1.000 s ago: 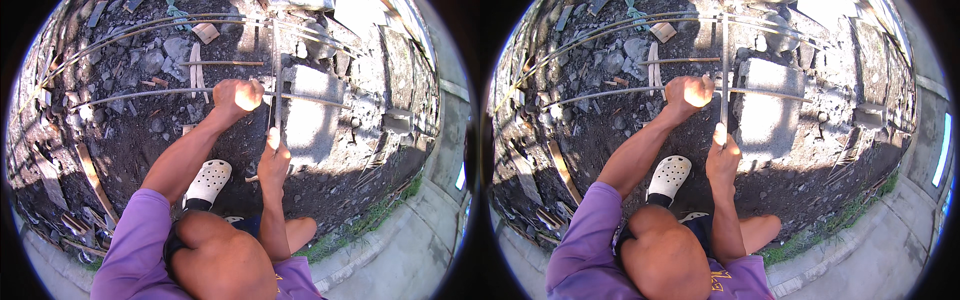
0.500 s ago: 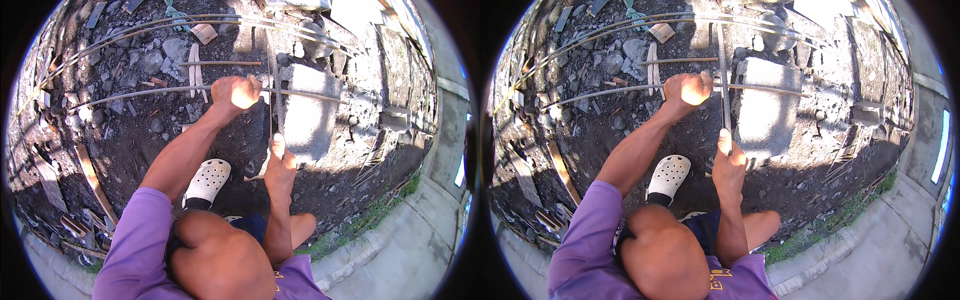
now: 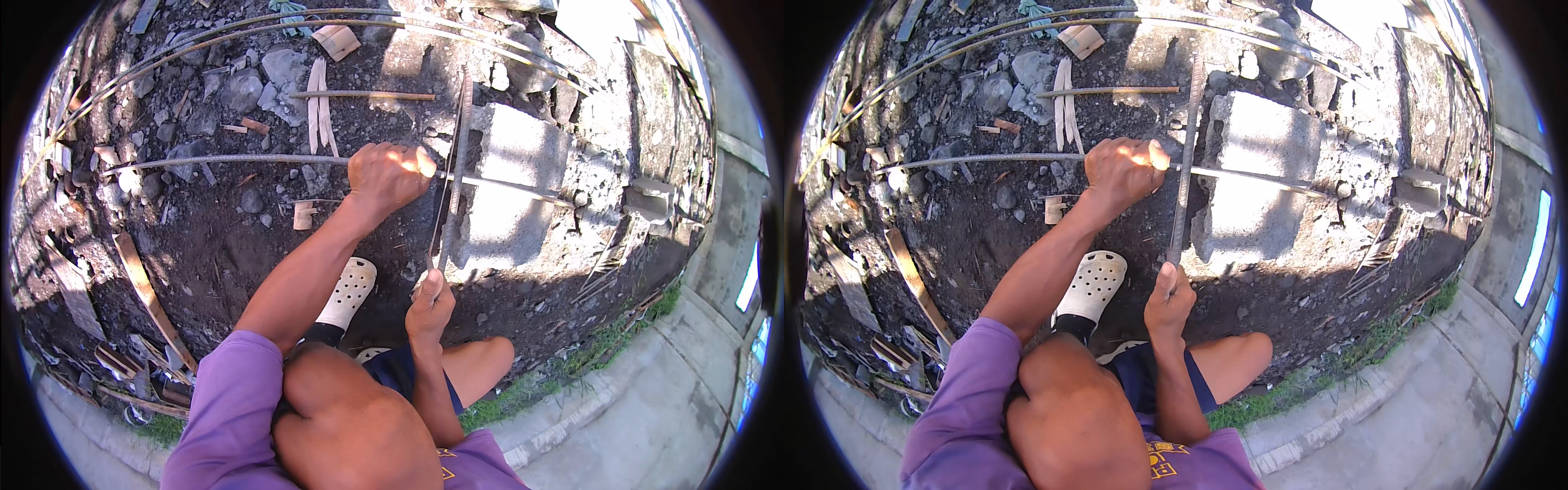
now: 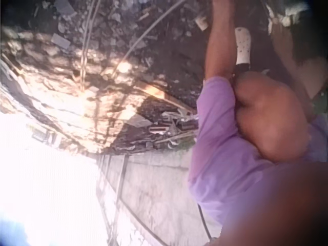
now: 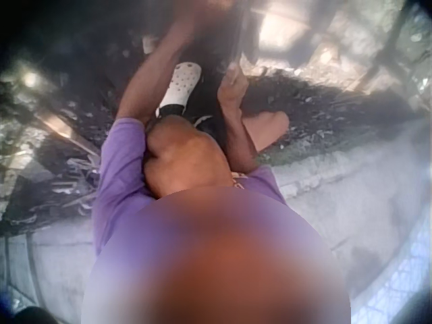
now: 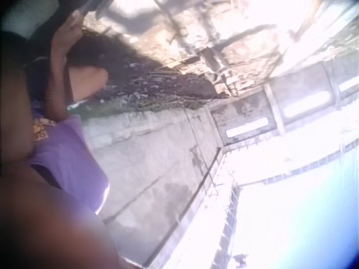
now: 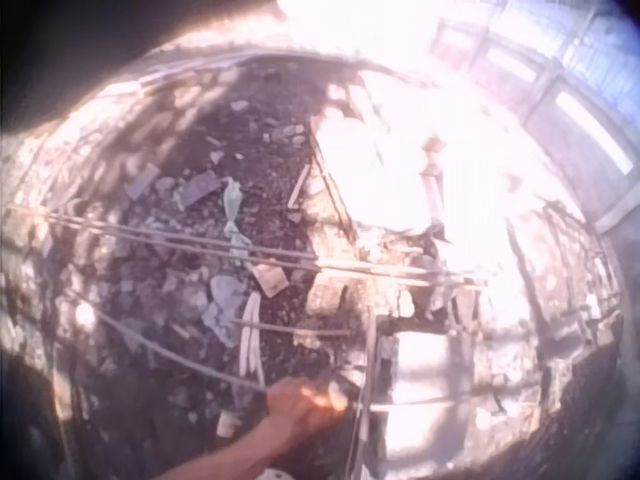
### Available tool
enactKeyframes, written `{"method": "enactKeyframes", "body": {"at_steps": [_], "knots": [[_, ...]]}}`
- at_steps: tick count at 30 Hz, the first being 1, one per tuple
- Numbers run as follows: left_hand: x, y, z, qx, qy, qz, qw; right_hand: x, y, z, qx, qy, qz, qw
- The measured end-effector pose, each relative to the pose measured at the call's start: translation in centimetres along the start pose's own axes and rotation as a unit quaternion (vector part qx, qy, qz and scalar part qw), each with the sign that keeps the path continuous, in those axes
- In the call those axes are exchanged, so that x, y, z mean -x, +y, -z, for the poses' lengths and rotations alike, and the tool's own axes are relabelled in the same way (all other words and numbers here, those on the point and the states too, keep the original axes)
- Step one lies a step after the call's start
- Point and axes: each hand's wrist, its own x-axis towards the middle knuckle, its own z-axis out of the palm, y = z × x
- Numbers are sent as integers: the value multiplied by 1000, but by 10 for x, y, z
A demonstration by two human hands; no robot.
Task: The person uses a hacksaw to cut a metal rod placed on a concrete block. They repeatedly position the rod, saw through it, and then remove the cut piece, continuing the process with additional rods.
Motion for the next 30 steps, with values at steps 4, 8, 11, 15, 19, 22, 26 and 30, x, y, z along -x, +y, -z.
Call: {"method": "enactKeyframes", "body": {"at_steps": [4, 8, 11, 15, 19, 22, 26, 30], "knots": [[-6, -1, 1, 11, -11, 8, 1000, -2, -2, 7, -18, -26, -33, 999], [-18, 0, -3, 6, -14, 53, 999, -18, -8, 14, -25, -37, -34, 998], [-26, 3, 8, -3, -148, 148, 978, -25, -12, 12, -21, -17, 24, 999], [-45, -11, 30, -9, -342, 13, 940, -21, -14, 13, -22, -27, 3, 999], [-58, -15, 33, 25, -417, 51, 907, -23, -9, 12, -29, -29, -10, 999], [-48, -2, 29, -4, -361, 130, 923, -19, -1, 13, -21, -32, -10, 999], [-39, 0, 24, -2, -269, 131, 954, 25, 0, 35, -8, -48, -42, 998], [-29, -5, 17, -6, -234, 109, 966, 61, -26, 66, -2, -67, -107, 992]]}}
